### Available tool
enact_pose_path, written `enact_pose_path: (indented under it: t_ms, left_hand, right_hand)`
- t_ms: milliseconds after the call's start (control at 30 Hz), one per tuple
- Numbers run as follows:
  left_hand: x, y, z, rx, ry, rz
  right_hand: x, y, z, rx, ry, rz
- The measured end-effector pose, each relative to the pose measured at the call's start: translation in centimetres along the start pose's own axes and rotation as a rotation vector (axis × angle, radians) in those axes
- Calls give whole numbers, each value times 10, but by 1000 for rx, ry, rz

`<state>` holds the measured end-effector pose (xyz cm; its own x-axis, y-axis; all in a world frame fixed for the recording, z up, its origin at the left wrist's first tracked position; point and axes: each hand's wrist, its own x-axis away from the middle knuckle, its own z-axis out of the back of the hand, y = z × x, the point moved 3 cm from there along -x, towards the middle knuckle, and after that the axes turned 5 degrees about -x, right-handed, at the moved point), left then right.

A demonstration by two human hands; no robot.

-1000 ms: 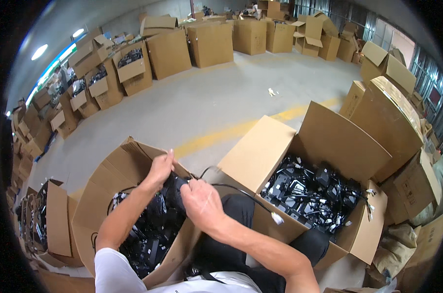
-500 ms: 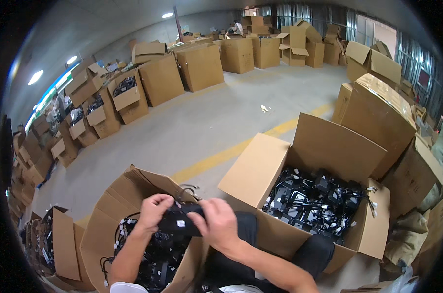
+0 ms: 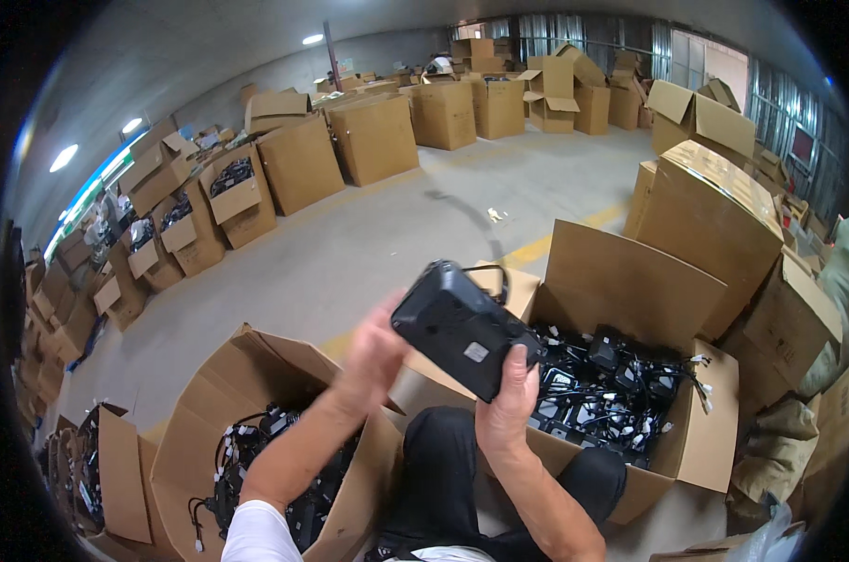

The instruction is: The person transfers electronic components from one cardboard box to another, then closes the destination box and labels it with a marker pen.

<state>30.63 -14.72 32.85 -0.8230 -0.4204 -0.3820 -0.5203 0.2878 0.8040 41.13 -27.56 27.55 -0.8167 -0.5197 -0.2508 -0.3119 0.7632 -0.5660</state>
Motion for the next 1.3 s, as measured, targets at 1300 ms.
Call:
enact_pose_path:
  t_ms: [1300]
  left_hand:
    - [-192,-450,65,-277,205,834]
  right_hand:
    - [-160,-96,335,2044,-137,115]
